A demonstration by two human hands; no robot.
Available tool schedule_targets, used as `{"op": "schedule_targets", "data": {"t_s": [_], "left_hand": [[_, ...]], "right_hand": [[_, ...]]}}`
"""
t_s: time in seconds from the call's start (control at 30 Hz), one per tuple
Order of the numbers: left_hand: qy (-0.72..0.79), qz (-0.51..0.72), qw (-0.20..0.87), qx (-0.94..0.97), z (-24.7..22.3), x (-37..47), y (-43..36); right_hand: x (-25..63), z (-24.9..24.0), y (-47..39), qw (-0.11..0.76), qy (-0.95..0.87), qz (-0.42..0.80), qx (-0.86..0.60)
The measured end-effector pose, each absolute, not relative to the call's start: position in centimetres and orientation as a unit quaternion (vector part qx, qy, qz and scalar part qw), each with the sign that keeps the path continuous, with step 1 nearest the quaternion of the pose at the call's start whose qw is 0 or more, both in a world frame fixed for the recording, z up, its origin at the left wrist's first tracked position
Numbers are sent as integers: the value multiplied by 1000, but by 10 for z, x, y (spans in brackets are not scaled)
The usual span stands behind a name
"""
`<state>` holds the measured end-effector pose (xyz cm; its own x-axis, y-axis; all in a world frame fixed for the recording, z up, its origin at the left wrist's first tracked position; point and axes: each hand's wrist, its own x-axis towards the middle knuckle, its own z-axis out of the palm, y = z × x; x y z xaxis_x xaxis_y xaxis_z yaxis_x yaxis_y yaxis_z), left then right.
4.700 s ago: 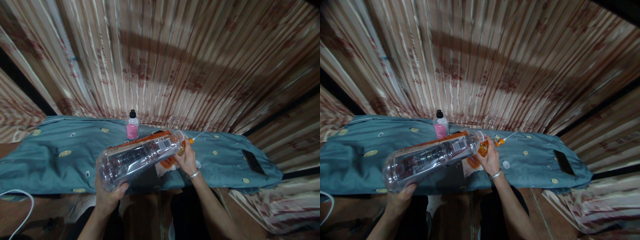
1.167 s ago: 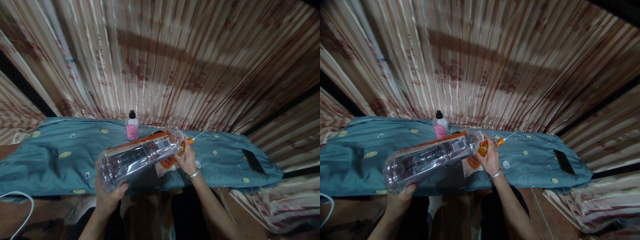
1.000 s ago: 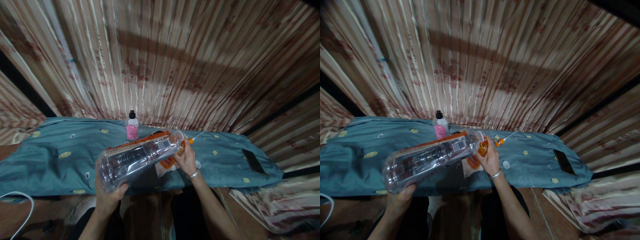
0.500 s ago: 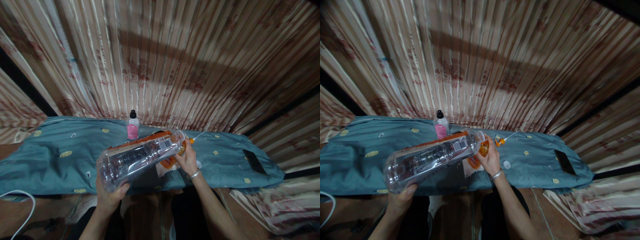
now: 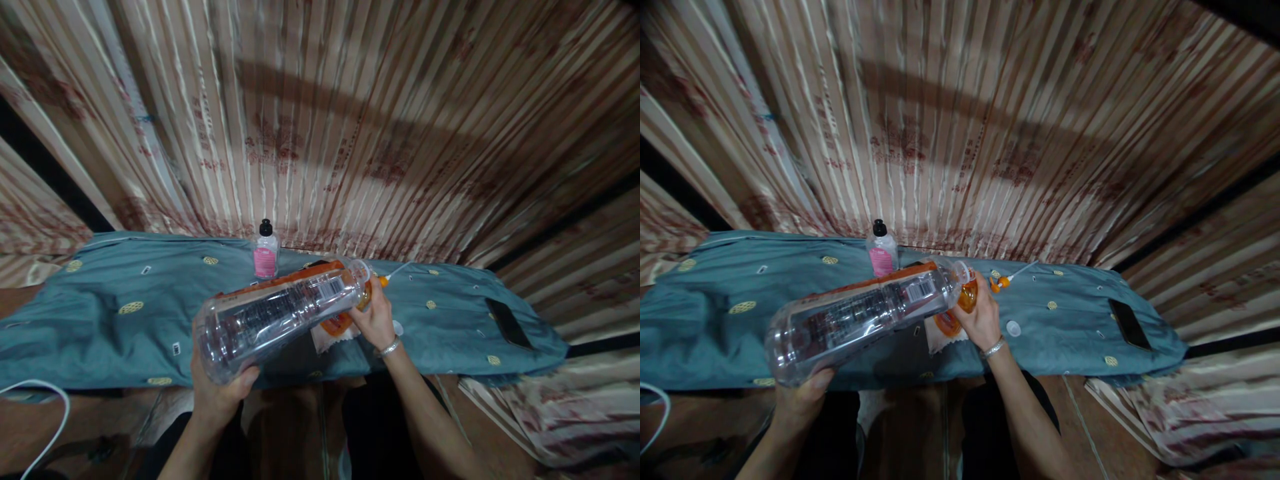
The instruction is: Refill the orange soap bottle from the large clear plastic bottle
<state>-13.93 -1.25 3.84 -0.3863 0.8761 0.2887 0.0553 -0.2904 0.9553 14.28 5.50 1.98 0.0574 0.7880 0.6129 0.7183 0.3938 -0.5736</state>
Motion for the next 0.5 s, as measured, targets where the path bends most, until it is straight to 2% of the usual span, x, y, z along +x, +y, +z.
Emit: {"op": "schedule_targets", "data": {"t_s": [0.5], "left_hand": [[504,664,317,452,39,-138,-13]], "right_hand": [[143,20,55,479,-690,32,-542]]}}
